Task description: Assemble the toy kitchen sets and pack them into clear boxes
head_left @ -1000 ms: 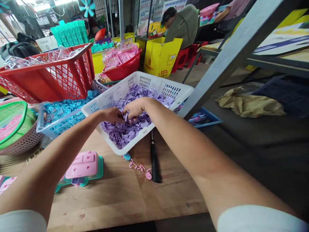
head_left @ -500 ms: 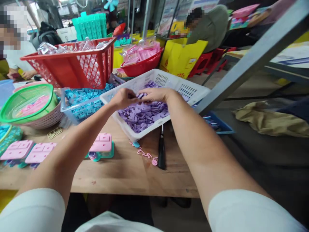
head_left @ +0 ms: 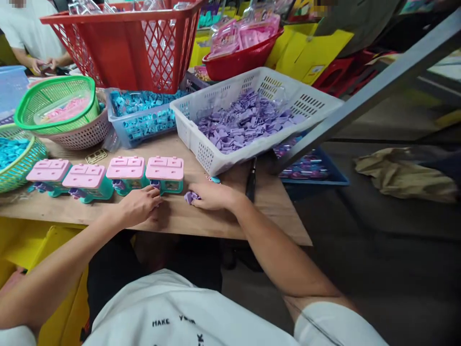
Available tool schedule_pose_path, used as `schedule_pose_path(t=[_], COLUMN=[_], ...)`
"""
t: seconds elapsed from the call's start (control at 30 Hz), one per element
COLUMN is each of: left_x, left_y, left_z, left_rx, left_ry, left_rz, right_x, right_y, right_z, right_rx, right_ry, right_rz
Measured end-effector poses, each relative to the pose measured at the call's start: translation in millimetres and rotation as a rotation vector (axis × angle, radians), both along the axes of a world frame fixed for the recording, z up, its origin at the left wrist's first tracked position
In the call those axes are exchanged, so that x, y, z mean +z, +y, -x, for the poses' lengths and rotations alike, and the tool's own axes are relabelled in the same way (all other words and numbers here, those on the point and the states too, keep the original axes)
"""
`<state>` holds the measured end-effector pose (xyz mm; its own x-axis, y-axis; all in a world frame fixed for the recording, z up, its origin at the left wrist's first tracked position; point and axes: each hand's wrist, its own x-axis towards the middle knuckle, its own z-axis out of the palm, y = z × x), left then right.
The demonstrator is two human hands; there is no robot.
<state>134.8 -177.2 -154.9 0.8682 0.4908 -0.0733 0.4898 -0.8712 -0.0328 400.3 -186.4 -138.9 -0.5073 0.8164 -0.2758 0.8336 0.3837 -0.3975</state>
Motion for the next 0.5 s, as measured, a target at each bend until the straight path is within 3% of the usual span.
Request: schedule_pose_path(t=[0.1,0.23,0.37,0.5], left_x=[-15.9,-32.2,-46.9,-54.8], left_y=[-4,-11,-16,-21], left_z=[5,19,39,55], left_rx=[-0.058,-0.064,0.065,0.242], left_ry=[-0.137,-0.375,-0.537,-0.615], left_rz=[-0.112,-0.226,-0.277,-0.228], right_x=[-32.5,-44.5,-58.4,-76.0], right_y=[-13,-42,-62,-57], right_z=[-4,-25,-22,-9], right_rx=[-0.206,-0.36,-0.431,-0.481], right_ry=[0.122,0.37,0.502,0.489], right_rz=[-0.075,-0.089,-0.178,-0.329])
